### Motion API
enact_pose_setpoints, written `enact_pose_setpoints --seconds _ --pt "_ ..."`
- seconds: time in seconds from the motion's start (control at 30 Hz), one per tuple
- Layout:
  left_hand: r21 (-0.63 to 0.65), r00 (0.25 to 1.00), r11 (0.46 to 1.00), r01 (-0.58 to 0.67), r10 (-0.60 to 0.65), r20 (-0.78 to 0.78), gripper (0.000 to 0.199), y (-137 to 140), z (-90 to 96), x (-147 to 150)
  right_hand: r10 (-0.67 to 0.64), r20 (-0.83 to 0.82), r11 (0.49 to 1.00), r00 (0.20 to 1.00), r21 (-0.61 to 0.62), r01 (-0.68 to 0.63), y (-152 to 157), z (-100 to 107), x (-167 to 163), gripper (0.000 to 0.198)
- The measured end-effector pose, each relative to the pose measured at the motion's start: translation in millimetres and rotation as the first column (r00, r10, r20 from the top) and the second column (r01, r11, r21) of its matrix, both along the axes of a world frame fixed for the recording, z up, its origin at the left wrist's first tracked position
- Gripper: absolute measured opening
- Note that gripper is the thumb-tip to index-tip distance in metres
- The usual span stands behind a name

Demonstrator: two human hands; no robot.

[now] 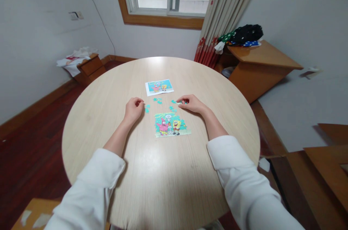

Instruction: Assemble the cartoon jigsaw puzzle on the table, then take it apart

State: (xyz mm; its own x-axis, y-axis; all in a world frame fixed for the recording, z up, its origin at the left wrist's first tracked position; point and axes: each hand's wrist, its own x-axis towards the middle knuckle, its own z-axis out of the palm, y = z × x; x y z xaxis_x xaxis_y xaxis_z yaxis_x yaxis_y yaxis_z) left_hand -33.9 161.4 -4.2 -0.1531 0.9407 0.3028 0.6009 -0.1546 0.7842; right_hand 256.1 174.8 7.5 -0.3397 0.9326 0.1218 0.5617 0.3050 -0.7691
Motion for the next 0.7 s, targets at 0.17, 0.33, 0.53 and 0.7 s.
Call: enact_pose_setpoints --seconds 0.17,0.33,0.53,0.7 --pt "-0.021 0.985 0.999 -0.035 0.038 0.167 0.014 4.5 -1.0 -5.1 -0.054 -0.124 0.995 0.991 -0.088 0.043 0.6 0.9 -0.3 0.029" --pt "-0.056 0.955 0.996 -0.073 0.086 0.283 0.019 5.7 2.9 -9.1 -0.140 -0.248 0.983 0.959 -0.152 0.104 3.0 0.3 2.2 0.025" --pt "-0.094 0.923 0.993 -0.077 0.106 0.369 0.016 4.4 7.2 -9.0 -0.174 -0.288 0.978 0.942 -0.162 0.131 4.2 1.6 4.9 0.020" --pt "-0.090 0.902 0.992 -0.086 0.116 0.415 0.011 4.0 8.0 -7.4 -0.136 -0.237 0.986 0.962 -0.126 0.108 3.5 0.0 3.9 0.021"
